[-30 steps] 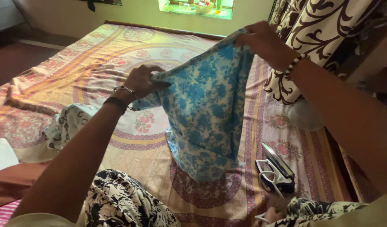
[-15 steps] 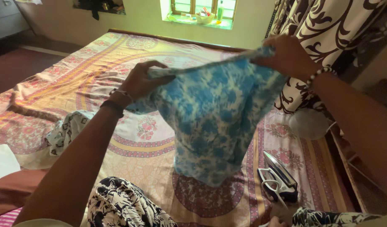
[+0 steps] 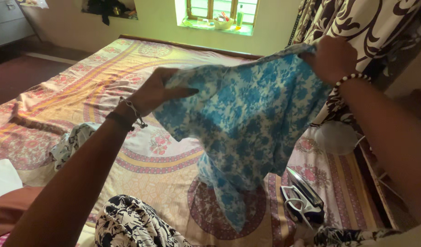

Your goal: The person irons a brown and white t-shirt on a bed, then switches to a blue patterned dress. They smooth the fabric with their hands and use an electric iron to press the garments flat.

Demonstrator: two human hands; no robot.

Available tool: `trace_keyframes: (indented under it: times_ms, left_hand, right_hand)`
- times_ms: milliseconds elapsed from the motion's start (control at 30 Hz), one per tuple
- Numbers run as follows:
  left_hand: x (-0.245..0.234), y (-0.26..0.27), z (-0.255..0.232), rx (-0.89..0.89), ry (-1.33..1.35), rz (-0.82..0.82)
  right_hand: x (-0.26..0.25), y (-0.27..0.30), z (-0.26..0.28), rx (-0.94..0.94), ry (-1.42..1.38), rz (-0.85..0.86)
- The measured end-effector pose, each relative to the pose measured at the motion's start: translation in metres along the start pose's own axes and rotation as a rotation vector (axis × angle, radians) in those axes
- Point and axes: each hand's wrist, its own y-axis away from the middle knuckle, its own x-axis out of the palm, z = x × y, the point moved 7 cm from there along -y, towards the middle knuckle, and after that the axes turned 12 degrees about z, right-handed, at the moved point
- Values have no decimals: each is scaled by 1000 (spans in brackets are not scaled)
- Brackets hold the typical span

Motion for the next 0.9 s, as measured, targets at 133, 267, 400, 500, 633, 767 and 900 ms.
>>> trace_keyframes:
  times_ms: [133, 267, 400, 500, 633, 767, 900]
  left_hand:
    - [-25, -12, 1, 67, -737, -115]
    - [-46, 1, 20, 231, -991, -313]
    - [-79, 24, 39, 139, -869, -387]
    - [-96, 31, 36, 70, -891, -476]
    - [-121, 26, 28, -122, -811, -561]
    - [-110, 15, -4, 166, -839, -569]
    - [-93, -16, 30, -145, -349, -224]
  right_hand:
    - [-4, -3, -9, -19, 0, -65]
    - [4, 6, 13, -248, -5, 139]
    - [10, 32, 43, -514, 228, 241]
    - [15, 40, 43, -475, 301, 313]
    - [6, 39, 35, -505, 266, 185]
    - [9, 23, 7, -365, 394, 82]
    - [32, 3, -24, -104, 241, 294]
